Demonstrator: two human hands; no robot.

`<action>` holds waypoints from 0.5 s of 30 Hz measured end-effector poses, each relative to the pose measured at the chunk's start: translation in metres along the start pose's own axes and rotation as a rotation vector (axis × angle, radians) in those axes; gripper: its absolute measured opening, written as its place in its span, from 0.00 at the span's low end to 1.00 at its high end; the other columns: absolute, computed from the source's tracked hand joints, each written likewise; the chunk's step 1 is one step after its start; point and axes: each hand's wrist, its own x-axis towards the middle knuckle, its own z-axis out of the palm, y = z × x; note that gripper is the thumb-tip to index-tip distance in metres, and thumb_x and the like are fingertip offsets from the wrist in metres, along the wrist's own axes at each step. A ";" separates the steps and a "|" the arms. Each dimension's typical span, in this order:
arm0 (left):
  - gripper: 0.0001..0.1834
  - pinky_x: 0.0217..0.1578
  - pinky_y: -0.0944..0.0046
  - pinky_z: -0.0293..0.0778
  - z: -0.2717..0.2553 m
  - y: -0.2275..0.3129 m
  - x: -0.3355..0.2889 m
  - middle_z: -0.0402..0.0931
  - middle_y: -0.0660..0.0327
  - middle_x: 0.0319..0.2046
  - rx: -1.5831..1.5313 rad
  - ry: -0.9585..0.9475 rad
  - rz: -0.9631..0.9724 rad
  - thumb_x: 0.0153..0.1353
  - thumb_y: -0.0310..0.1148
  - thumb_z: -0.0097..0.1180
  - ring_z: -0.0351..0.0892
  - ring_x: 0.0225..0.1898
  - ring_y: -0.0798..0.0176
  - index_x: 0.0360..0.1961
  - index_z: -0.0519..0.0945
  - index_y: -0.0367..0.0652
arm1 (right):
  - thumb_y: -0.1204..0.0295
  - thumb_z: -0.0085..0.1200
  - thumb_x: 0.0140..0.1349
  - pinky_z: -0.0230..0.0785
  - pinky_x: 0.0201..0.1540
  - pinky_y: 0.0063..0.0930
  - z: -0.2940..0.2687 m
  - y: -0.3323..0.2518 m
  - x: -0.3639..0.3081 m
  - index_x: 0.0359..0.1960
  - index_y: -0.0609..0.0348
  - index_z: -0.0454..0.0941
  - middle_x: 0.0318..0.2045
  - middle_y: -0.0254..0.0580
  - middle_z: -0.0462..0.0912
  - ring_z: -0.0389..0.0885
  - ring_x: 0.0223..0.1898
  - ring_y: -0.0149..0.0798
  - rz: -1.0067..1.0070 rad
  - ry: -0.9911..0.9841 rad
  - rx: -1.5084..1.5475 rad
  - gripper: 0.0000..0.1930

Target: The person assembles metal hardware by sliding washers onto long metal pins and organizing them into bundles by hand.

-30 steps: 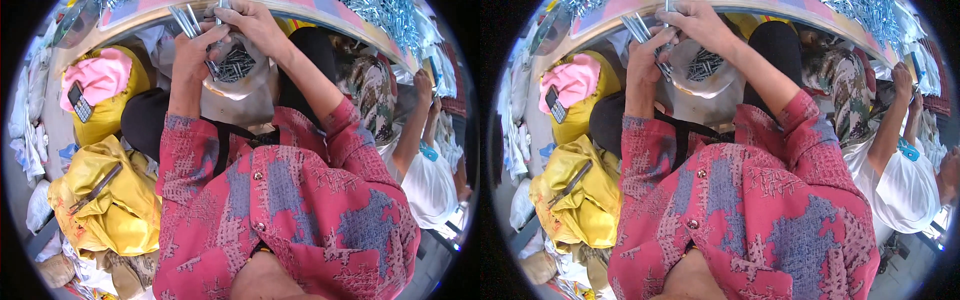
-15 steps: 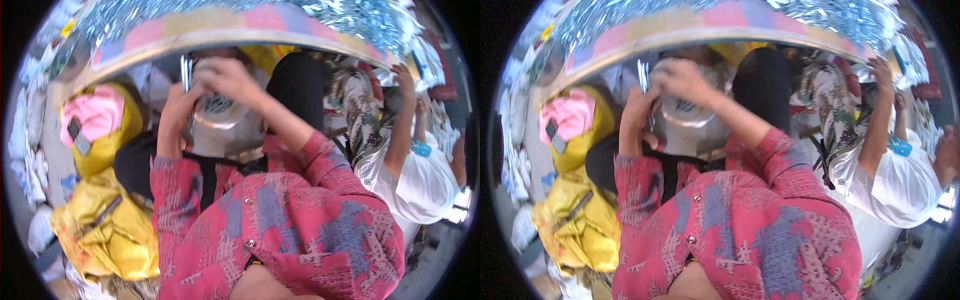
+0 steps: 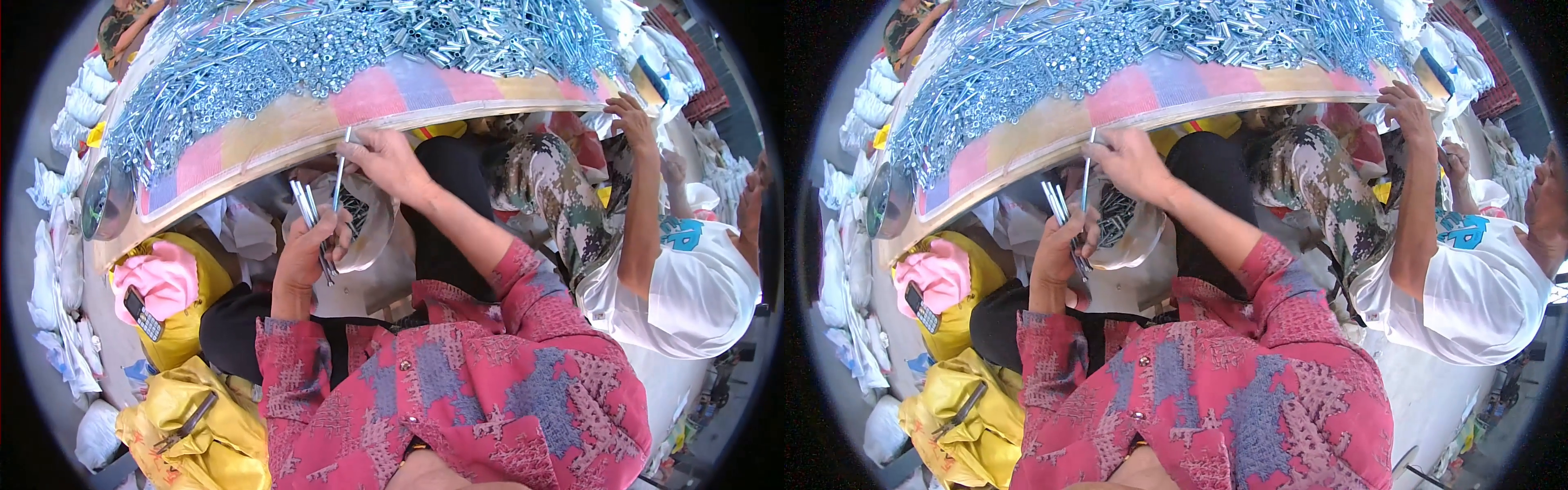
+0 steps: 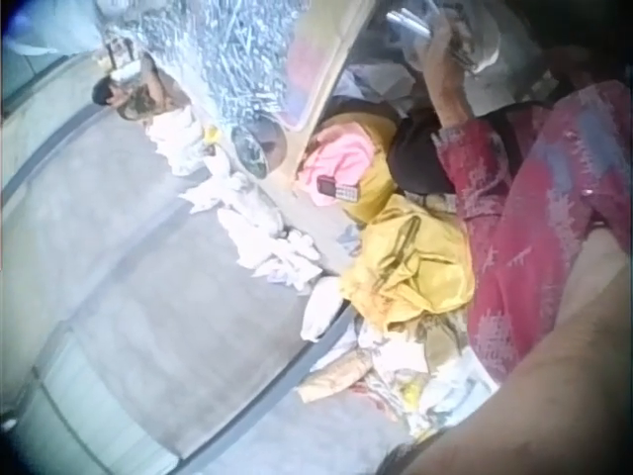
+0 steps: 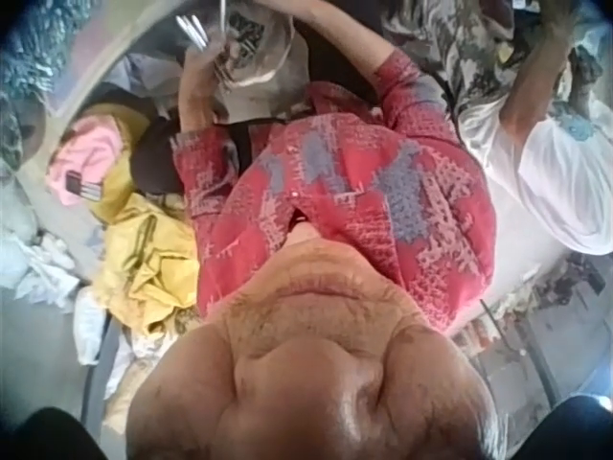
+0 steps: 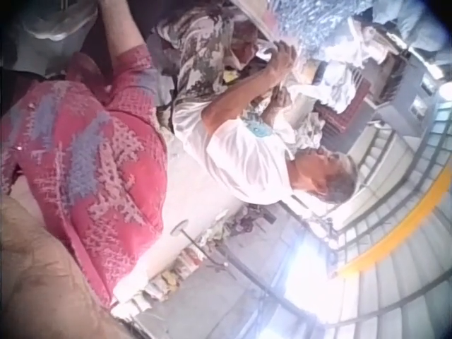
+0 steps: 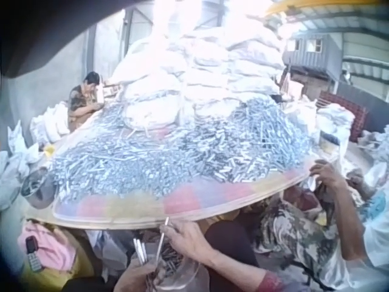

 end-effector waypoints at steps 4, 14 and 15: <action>0.16 0.16 0.77 0.55 0.000 -0.002 0.008 0.72 0.63 0.19 -0.026 0.038 -0.068 0.64 0.41 0.53 0.64 0.16 0.75 0.35 0.76 0.35 | 0.64 0.50 0.59 0.72 0.32 0.41 -0.072 0.034 0.060 0.30 0.63 0.79 0.23 0.55 0.78 0.80 0.28 0.47 -0.402 0.305 -0.707 0.13; 0.14 0.15 0.76 0.52 0.009 0.013 0.008 0.72 0.66 0.20 0.103 0.147 -0.084 0.63 0.37 0.54 0.59 0.14 0.78 0.37 0.78 0.33 | 0.68 0.52 0.57 0.76 0.36 0.38 -0.115 0.047 0.143 0.36 0.63 0.79 0.36 0.53 0.83 0.84 0.37 0.50 -0.053 0.259 -1.230 0.11; 0.14 0.15 0.76 0.52 0.012 0.017 0.008 0.72 0.66 0.20 0.119 0.140 -0.091 0.63 0.36 0.54 0.58 0.14 0.78 0.38 0.78 0.33 | 0.68 0.52 0.57 0.76 0.36 0.38 -0.118 0.044 0.137 0.36 0.63 0.79 0.36 0.53 0.83 0.84 0.37 0.50 -0.054 0.244 -1.231 0.11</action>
